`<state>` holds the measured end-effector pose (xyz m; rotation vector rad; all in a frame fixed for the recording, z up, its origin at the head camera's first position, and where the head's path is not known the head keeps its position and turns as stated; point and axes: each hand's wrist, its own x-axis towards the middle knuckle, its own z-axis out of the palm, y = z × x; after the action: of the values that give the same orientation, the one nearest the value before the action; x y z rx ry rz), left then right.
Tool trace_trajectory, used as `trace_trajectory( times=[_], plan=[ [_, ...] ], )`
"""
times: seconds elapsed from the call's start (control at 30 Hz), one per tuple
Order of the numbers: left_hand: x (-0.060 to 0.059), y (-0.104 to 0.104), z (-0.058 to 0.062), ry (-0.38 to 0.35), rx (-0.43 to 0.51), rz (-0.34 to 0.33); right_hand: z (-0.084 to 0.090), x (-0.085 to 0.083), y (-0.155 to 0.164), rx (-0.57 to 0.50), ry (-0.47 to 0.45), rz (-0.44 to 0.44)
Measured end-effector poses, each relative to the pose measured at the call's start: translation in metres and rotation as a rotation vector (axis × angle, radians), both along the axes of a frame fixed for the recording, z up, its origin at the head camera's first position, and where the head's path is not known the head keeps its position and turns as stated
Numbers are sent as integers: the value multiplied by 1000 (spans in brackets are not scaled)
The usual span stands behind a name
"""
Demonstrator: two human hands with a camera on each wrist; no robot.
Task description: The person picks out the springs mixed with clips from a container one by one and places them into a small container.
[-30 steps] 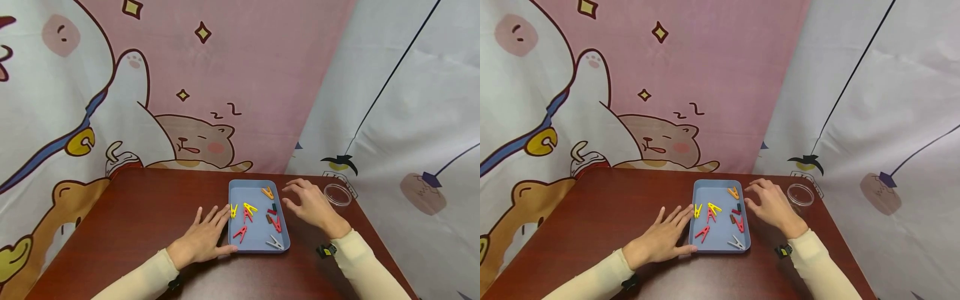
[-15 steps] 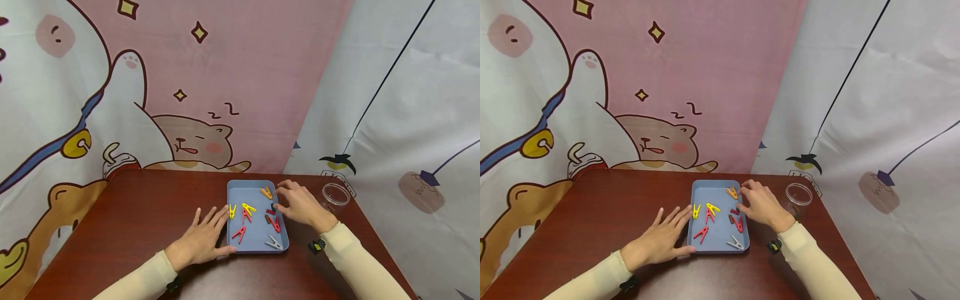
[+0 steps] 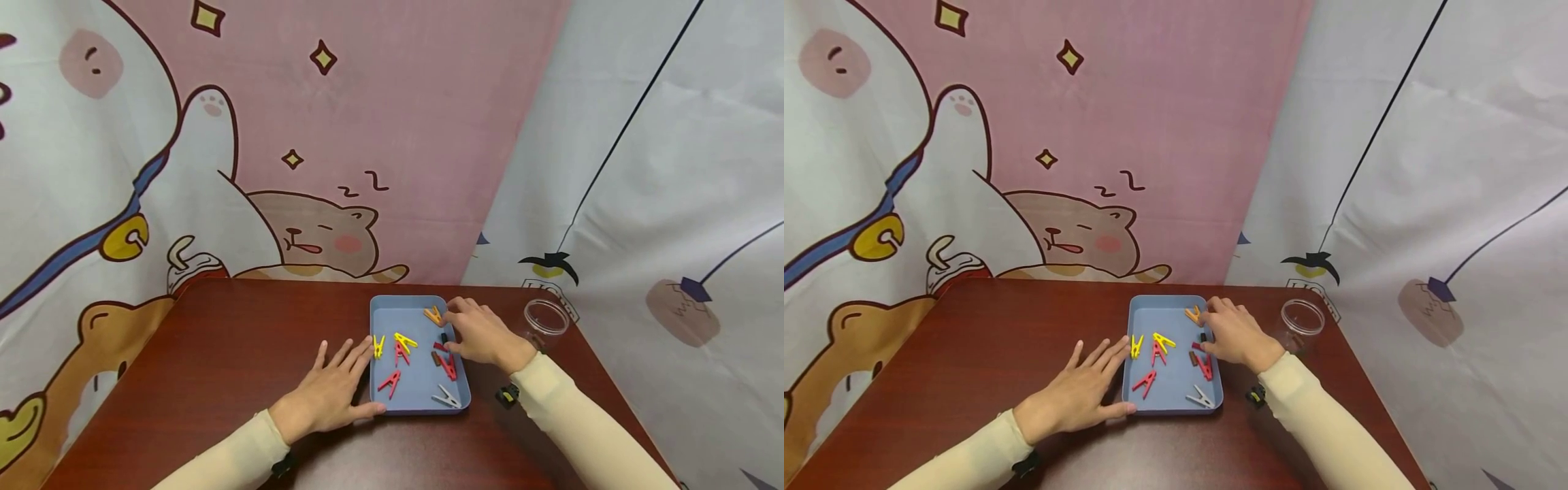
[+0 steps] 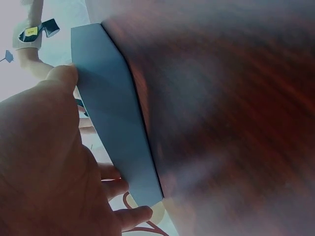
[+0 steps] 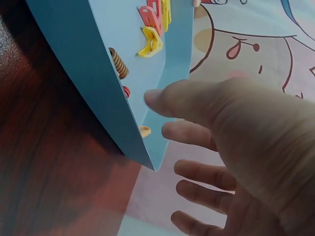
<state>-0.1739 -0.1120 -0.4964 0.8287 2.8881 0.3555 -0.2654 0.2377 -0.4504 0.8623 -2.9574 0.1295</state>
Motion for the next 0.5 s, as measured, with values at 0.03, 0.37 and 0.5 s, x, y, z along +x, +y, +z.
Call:
trace_trajectory(
  times=[0.03,0.37,0.5],
  plan=[
    [0,0,0,-1,-1,1,0,-1,-1,13,-3,5],
    [1,0,0,-2,5,4,-5,-9,-13,136,-62,-13],
    [2,0,1,3,7,1,-6,-9,-19,174,-84,-41]
  ],
)
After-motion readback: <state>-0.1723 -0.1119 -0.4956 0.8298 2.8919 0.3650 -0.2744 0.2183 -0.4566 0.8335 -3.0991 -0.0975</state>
